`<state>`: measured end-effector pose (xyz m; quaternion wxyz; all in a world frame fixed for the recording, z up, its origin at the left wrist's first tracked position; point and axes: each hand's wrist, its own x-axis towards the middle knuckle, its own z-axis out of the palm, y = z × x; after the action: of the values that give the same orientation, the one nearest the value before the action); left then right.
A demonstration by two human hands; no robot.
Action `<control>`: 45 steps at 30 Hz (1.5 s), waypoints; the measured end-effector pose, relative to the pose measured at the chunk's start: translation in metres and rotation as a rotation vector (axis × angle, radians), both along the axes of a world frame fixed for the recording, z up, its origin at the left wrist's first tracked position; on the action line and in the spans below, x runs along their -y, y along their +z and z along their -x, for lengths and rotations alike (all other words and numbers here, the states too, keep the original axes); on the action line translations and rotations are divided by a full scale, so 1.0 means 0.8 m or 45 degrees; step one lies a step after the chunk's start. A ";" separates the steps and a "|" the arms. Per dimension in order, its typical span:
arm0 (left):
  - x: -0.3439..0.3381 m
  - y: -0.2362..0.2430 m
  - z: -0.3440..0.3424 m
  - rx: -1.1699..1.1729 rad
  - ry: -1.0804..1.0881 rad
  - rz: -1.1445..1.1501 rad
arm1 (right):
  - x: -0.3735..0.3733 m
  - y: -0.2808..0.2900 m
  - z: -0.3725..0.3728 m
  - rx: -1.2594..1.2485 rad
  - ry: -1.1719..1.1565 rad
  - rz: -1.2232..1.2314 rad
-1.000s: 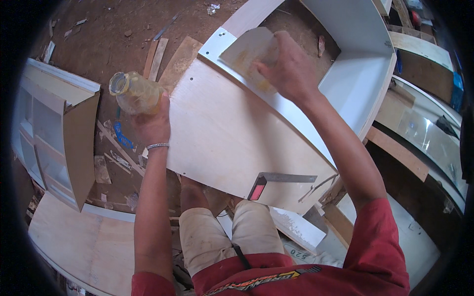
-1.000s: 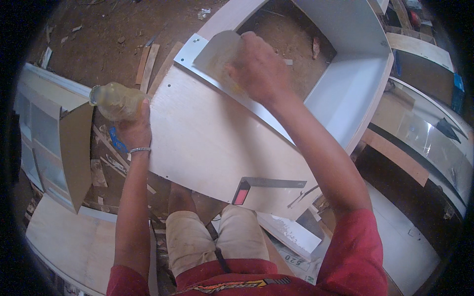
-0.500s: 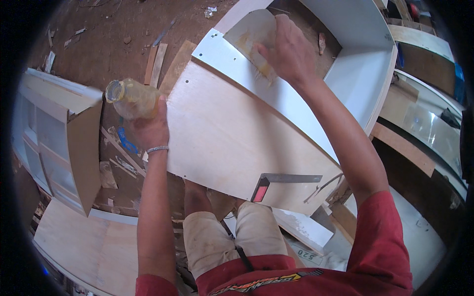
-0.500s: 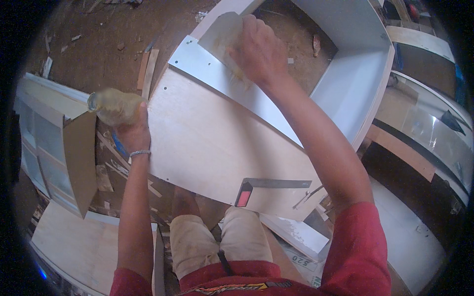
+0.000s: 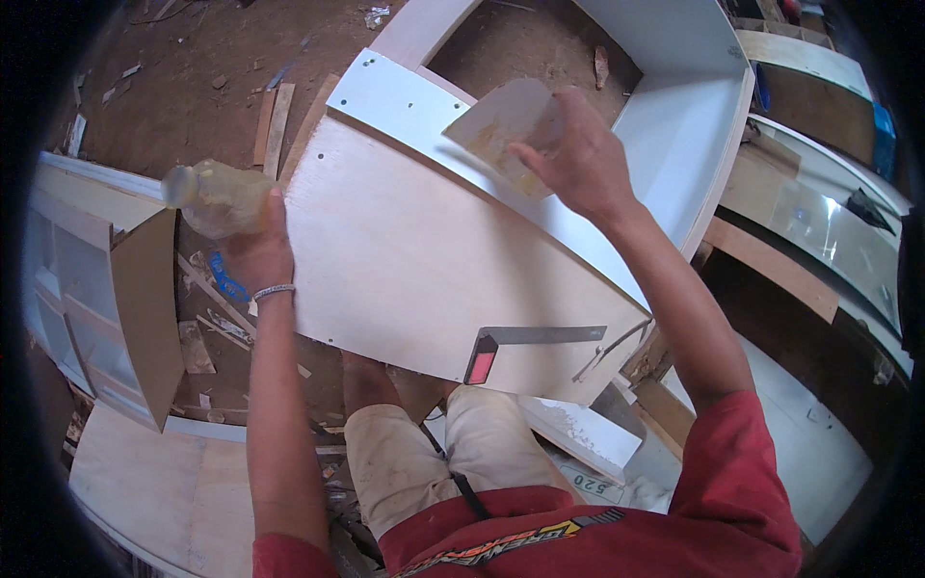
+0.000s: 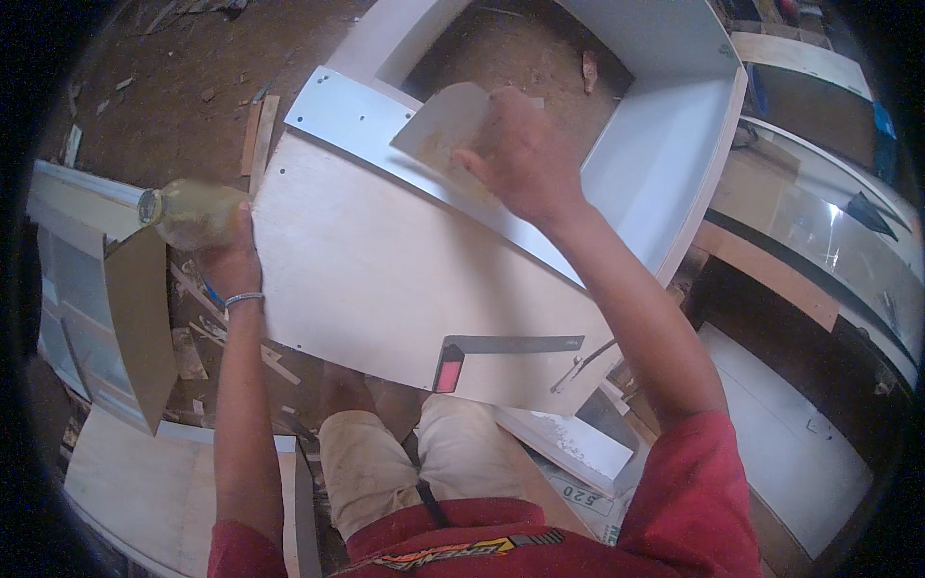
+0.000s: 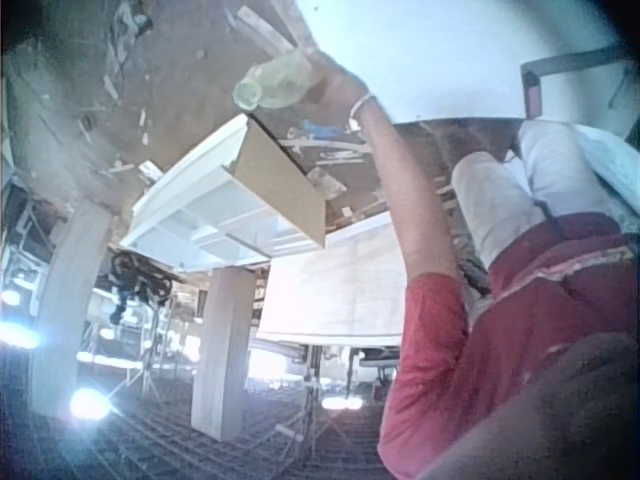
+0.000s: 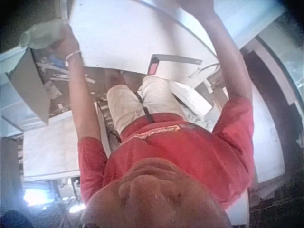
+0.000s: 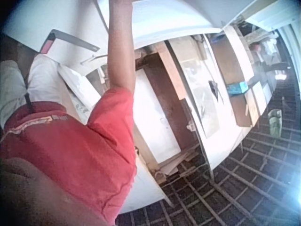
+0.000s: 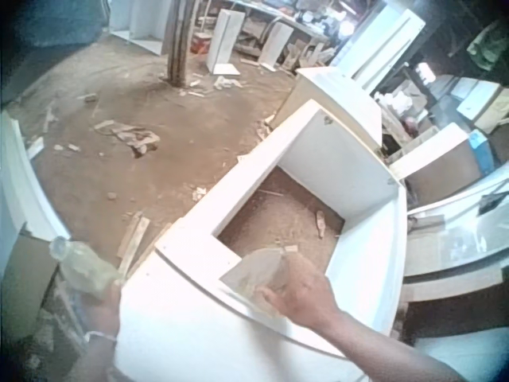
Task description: The person applies glue from a bottle onto a scraper and then spreads the glue onto the edges of wooden cabinet components.
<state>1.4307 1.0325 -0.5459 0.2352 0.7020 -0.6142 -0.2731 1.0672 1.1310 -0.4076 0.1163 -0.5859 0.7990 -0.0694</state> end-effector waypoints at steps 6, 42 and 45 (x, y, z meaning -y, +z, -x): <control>0.000 -0.008 -0.001 0.071 -0.021 0.020 | -0.006 -0.014 0.011 -0.042 0.009 -0.061; 0.002 -0.003 0.000 0.218 0.049 0.003 | -0.142 -0.005 0.049 -0.015 0.014 0.056; 0.000 -0.005 0.002 0.017 0.009 0.082 | -0.128 -0.003 0.046 0.008 -0.087 -0.133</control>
<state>1.4294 1.0327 -0.5498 0.2544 0.6981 -0.6218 -0.2476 1.0303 1.2336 -0.4101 0.1469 -0.5512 0.8206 -0.0334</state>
